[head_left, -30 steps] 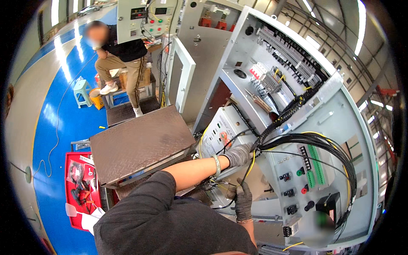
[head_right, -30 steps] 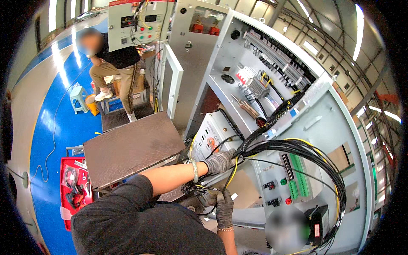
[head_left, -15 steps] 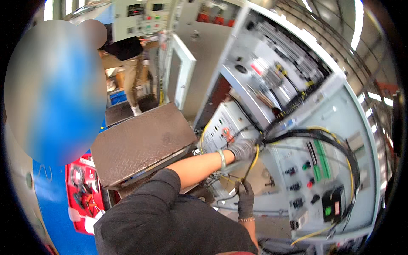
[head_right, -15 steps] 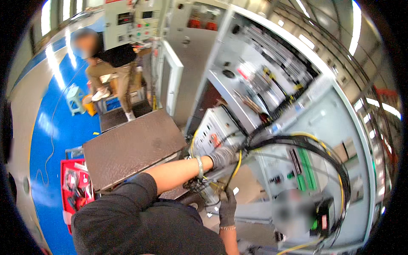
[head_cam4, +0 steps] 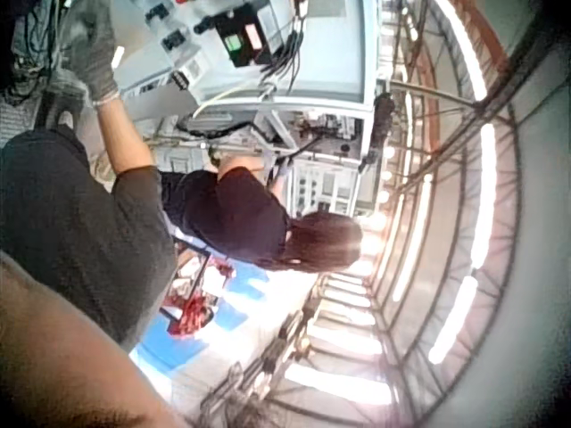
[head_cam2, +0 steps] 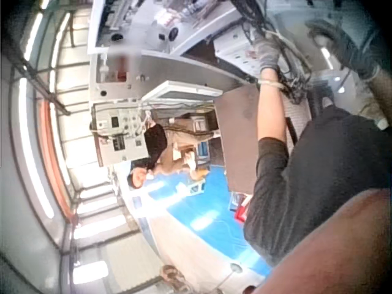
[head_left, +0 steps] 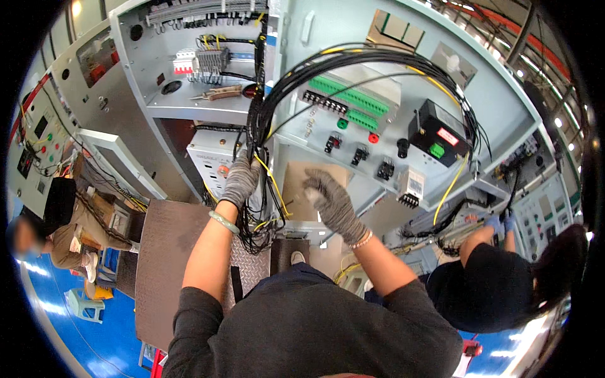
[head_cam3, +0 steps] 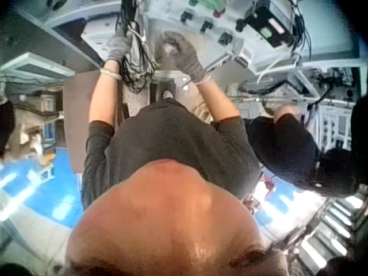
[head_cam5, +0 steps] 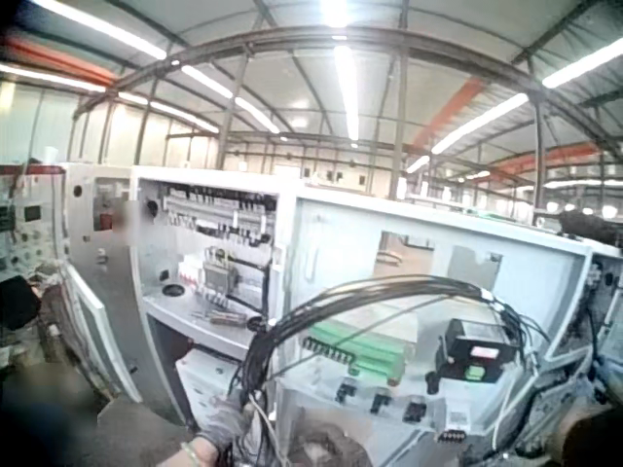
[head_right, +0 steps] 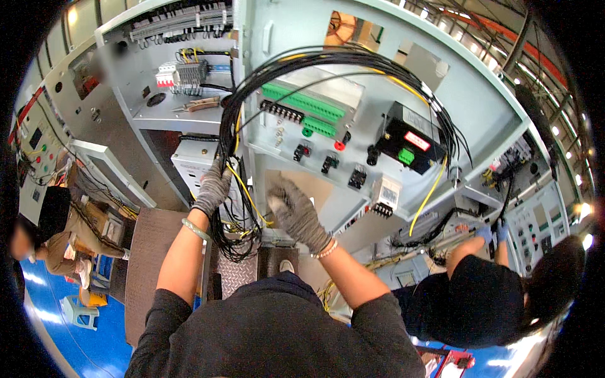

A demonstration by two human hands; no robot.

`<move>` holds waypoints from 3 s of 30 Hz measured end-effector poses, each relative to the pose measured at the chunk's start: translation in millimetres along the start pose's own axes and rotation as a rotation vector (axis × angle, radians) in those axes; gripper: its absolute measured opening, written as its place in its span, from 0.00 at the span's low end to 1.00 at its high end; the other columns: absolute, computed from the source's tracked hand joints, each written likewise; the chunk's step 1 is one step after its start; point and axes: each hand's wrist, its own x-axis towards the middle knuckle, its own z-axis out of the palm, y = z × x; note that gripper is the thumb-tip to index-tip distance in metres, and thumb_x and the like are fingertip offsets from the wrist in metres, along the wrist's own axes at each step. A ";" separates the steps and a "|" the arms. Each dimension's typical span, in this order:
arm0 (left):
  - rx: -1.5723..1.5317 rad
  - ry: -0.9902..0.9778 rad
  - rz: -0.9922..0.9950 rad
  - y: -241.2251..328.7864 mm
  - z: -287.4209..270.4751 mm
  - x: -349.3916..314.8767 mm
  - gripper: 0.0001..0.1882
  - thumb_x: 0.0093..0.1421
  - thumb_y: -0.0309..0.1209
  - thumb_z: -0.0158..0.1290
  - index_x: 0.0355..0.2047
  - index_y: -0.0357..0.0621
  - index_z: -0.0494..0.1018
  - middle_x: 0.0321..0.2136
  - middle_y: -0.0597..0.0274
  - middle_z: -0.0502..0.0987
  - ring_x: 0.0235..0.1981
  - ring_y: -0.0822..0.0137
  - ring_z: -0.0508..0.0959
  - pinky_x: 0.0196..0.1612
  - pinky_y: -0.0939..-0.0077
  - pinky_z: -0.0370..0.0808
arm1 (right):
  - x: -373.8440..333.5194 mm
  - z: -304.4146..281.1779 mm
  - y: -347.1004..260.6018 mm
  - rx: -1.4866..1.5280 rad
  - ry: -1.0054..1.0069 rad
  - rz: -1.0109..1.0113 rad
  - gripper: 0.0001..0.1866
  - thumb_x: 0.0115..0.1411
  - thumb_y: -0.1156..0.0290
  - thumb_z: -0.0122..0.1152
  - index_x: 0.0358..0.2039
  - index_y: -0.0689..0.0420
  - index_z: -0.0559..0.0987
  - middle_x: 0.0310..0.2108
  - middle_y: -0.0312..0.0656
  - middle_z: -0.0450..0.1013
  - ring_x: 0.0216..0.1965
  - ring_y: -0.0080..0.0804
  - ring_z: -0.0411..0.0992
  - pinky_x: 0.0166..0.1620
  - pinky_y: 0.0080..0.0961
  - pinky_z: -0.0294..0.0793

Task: The person organizes a bundle of black and yellow wires inside an open electrical cabinet. They gather the wires, align them, and secure them with zip ties while standing on a metal platform. The person adjusts the wire bundle repeatedly to ensure neatness.

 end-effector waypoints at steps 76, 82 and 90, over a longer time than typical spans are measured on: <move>-0.085 -0.022 0.057 -44.8 33.3 18.4 0.19 0.60 0.30 0.46 0.52 0.41 0.62 0.30 0.55 0.74 0.25 0.67 0.70 0.33 0.73 0.70 | -49.0 -8.3 2.0 0.125 -0.079 0.388 0.14 0.52 0.68 0.57 0.38 0.60 0.75 0.27 0.46 0.72 0.28 0.38 0.71 0.35 0.29 0.71; -0.223 0.023 0.163 -52.4 32.1 17.3 0.20 0.60 0.31 0.46 0.53 0.39 0.62 0.29 0.55 0.73 0.26 0.68 0.69 0.33 0.73 0.69 | -5.0 -94.2 -104.2 -0.395 0.183 0.100 0.16 0.54 0.68 0.57 0.42 0.59 0.74 0.26 0.47 0.72 0.27 0.38 0.71 0.34 0.28 0.70; -0.247 -0.116 -0.022 -9.8 5.4 7.7 0.23 0.58 0.30 0.46 0.54 0.37 0.61 0.45 0.41 0.71 0.47 0.47 0.71 0.49 0.64 0.66 | 67.6 -112.5 -164.3 -0.878 0.183 -0.362 0.18 0.57 0.57 0.53 0.40 0.57 0.76 0.32 0.48 0.74 0.34 0.43 0.73 0.38 0.33 0.71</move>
